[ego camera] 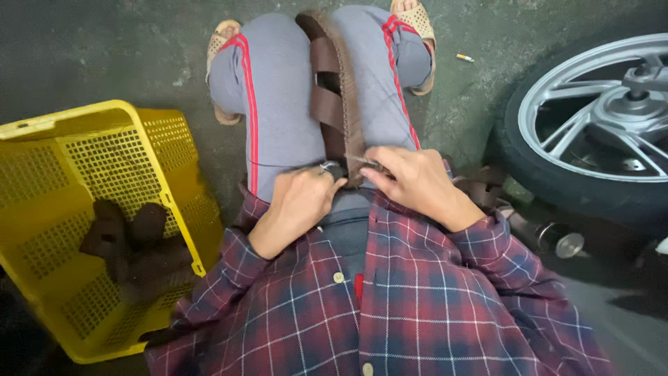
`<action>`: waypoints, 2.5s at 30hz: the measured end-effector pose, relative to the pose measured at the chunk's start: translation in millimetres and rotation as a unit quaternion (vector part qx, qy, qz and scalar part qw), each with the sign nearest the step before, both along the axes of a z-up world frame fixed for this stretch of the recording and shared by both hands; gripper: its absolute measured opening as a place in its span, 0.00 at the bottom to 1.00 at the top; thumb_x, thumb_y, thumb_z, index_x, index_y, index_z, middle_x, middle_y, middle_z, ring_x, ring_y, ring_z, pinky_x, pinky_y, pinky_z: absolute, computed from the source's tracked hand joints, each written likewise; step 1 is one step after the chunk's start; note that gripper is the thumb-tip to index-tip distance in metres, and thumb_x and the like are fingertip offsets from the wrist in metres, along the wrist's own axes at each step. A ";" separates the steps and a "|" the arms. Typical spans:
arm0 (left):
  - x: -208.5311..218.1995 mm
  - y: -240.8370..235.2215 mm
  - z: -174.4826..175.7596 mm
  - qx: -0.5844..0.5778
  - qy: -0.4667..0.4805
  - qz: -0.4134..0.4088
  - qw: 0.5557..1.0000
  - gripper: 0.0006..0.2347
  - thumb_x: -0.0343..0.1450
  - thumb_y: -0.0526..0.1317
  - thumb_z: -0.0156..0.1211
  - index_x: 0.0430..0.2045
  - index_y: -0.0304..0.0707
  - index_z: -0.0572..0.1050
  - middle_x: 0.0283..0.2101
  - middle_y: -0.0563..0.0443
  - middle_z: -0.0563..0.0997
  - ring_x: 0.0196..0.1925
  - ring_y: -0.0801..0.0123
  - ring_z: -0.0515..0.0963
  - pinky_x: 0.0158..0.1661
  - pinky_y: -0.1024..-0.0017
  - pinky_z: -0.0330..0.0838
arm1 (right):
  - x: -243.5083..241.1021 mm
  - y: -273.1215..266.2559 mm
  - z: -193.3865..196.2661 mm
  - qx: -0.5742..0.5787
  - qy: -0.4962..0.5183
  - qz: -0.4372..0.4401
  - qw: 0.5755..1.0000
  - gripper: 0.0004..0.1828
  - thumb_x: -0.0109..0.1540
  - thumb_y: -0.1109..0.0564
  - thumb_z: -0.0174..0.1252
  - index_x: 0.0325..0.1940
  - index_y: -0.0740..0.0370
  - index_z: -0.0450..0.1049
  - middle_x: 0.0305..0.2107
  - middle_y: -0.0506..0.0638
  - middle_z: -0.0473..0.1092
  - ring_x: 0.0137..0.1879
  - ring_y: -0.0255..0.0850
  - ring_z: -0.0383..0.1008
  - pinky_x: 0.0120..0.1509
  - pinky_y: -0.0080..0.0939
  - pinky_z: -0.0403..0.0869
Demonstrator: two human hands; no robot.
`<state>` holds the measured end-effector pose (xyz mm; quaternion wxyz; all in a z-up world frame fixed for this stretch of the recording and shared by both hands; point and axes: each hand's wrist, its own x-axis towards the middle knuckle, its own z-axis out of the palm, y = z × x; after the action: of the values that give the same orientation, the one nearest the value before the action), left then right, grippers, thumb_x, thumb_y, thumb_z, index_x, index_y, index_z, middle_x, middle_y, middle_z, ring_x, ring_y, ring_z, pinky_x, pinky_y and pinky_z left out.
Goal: The person sits on the ground and sews a brown leather sandal using a needle and thread. They repeatedly push the needle through the sandal's sole and pull the thread to stitch it. A yellow basket with other sandals and a motorcycle wheel are visible nearby.
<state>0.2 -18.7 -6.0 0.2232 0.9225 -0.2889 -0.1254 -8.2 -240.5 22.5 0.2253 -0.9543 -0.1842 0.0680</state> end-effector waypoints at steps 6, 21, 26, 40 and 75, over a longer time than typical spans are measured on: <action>42.0 17.4 45.2 -0.375 0.260 -0.032 0.889 0.14 0.68 0.36 0.58 0.11 0.30 0.66 0.15 0.37 0.71 0.22 0.39 0.73 0.24 0.59 0.69 | 8.2 0.0 -1.6 0.195 0.298 -0.138 0.924 0.03 0.54 0.54 0.62 0.30 0.47 0.74 0.09 0.42 0.64 0.20 0.36 0.67 0.27 0.34 0.67; 108.6 -43.2 1.1 -0.718 0.491 0.223 0.440 0.18 0.69 0.39 0.50 0.05 0.35 0.62 0.07 0.53 0.54 0.10 0.73 0.53 0.14 0.77 0.53 | 2.3 1.5 -23.5 0.309 0.412 -0.218 0.829 0.04 0.51 0.62 0.64 0.29 0.56 0.78 0.10 0.42 0.63 0.19 0.27 0.59 0.21 0.25 0.58; 85.3 -12.6 22.7 -0.667 0.441 0.167 0.576 0.14 0.70 0.40 0.50 0.12 0.34 0.67 0.11 0.46 0.65 0.11 0.74 0.60 0.15 0.79 0.56 | 14.9 4.4 14.3 0.417 0.493 -0.236 0.726 0.04 0.53 0.69 0.59 0.31 0.68 0.74 0.09 0.47 0.62 0.10 0.28 0.57 0.13 0.24 0.55; 46.8 145.0 33.4 -0.532 0.323 0.410 0.667 0.19 0.69 0.61 0.50 0.28 0.46 0.75 0.29 0.54 0.78 0.33 0.75 0.80 0.46 0.70 0.78 | 0.5 -36.9 47.5 0.218 0.147 -0.011 0.965 0.23 0.63 0.58 0.49 0.63 0.67 0.64 0.49 0.58 0.67 0.50 0.45 0.68 0.57 0.41 0.65; 9.3 -28.1 -27.2 -0.238 -0.124 0.033 0.963 0.30 0.63 0.55 0.64 0.50 0.26 0.71 0.51 0.32 0.74 0.59 0.45 0.70 0.64 0.52 0.56 | 12.7 -14.2 51.0 -0.237 0.015 0.164 0.958 0.24 0.59 0.51 0.45 0.59 0.30 0.66 0.20 0.42 0.66 0.16 0.37 0.71 0.20 0.38 0.71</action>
<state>9.4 -46.8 -33.2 0.4027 0.8601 -0.3051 0.0702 4.4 -254.7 73.5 -0.0183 -0.9359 -0.3133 0.1601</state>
